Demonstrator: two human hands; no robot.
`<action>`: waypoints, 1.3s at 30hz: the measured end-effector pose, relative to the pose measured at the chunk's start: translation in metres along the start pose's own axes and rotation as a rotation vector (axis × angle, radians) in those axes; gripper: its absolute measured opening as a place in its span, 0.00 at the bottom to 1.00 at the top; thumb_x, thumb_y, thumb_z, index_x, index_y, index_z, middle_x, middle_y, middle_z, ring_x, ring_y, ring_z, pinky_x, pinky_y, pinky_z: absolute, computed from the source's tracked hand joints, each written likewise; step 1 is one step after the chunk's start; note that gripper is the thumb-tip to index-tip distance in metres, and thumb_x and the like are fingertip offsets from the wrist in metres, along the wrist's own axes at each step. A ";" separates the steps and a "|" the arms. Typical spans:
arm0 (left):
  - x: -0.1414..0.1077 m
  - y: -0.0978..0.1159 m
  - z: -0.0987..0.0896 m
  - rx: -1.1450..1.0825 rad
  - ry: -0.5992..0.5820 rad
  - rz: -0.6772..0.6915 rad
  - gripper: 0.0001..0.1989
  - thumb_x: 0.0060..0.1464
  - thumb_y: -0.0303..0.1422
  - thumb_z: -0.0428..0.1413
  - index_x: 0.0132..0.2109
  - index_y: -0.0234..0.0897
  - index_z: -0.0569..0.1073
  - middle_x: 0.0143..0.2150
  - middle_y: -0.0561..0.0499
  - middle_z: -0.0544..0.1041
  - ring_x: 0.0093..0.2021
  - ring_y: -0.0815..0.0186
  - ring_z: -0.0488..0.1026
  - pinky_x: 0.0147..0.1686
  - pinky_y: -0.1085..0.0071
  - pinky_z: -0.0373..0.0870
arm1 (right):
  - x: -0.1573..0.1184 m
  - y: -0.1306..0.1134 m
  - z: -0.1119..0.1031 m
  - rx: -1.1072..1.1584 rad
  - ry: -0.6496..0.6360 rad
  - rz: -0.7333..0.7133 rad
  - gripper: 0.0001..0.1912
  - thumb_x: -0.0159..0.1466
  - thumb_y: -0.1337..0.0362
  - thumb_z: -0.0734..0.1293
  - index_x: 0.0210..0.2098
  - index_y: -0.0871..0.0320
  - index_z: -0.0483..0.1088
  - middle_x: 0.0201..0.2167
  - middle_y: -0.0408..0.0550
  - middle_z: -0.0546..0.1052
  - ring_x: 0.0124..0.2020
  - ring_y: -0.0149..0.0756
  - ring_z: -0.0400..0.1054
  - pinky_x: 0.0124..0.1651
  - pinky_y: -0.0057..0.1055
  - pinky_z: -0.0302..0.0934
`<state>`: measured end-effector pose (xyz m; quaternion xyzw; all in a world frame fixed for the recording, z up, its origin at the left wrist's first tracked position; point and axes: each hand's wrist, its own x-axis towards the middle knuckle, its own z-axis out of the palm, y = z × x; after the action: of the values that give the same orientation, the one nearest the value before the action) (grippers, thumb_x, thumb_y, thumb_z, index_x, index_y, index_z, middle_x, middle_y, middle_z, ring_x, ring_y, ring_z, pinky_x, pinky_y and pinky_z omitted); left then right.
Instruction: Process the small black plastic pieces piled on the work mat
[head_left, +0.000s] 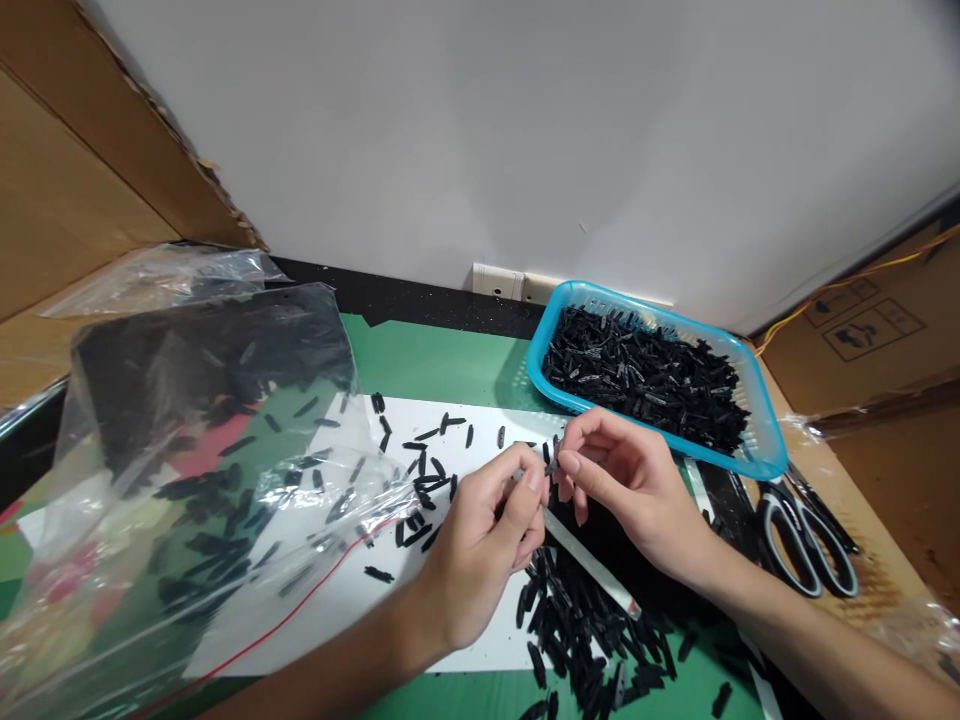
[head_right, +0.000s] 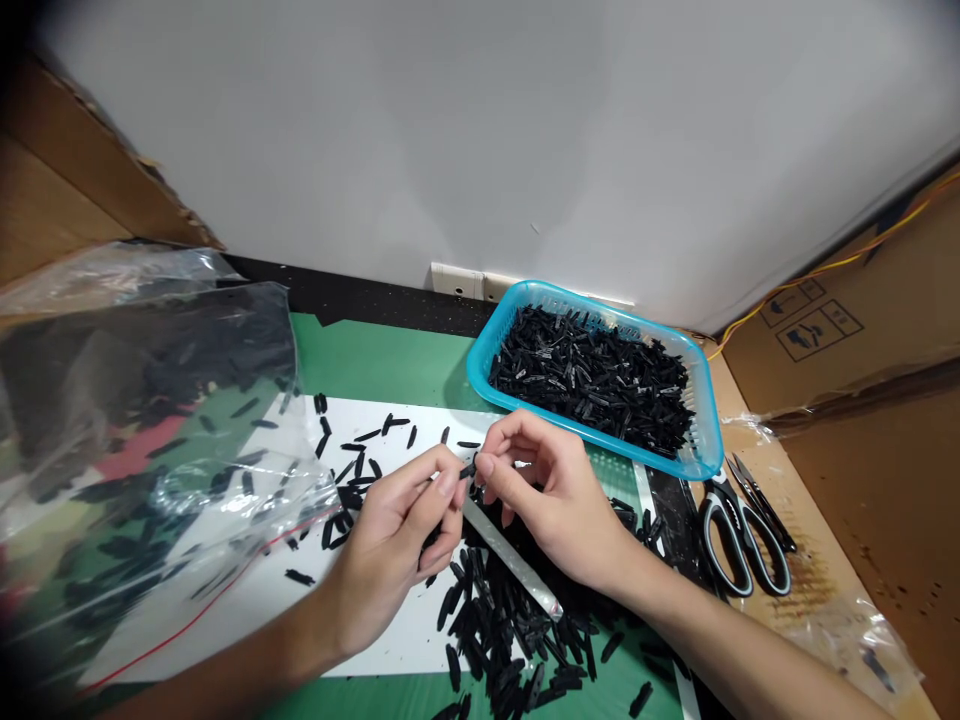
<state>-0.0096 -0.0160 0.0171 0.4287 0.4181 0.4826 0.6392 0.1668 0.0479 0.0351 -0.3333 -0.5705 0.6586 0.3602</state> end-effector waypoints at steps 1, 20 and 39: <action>0.000 -0.001 0.000 0.004 0.010 0.008 0.20 0.76 0.48 0.52 0.38 0.40 0.64 0.21 0.64 0.59 0.20 0.76 0.51 0.20 0.81 0.50 | 0.000 0.000 0.000 -0.001 -0.006 -0.001 0.12 0.72 0.56 0.76 0.40 0.56 0.74 0.33 0.42 0.75 0.30 0.30 0.70 0.28 0.24 0.70; 0.000 -0.007 -0.003 0.118 0.019 -0.002 0.21 0.77 0.49 0.51 0.37 0.41 0.64 0.23 0.62 0.59 0.21 0.74 0.53 0.21 0.78 0.52 | -0.002 -0.002 -0.001 -0.139 0.003 -0.133 0.04 0.70 0.67 0.74 0.41 0.56 0.75 0.33 0.42 0.76 0.31 0.28 0.70 0.36 0.25 0.67; 0.001 0.002 0.001 0.067 0.021 -0.019 0.19 0.77 0.49 0.46 0.41 0.41 0.66 0.21 0.62 0.60 0.21 0.71 0.55 0.21 0.77 0.53 | 0.013 -0.026 -0.045 -0.998 0.371 -0.609 0.12 0.73 0.69 0.70 0.52 0.49 0.81 0.54 0.51 0.84 0.55 0.50 0.79 0.59 0.54 0.73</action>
<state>-0.0096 -0.0145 0.0195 0.4410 0.4448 0.4667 0.6245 0.2009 0.0848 0.0548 -0.3928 -0.8075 0.1106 0.4260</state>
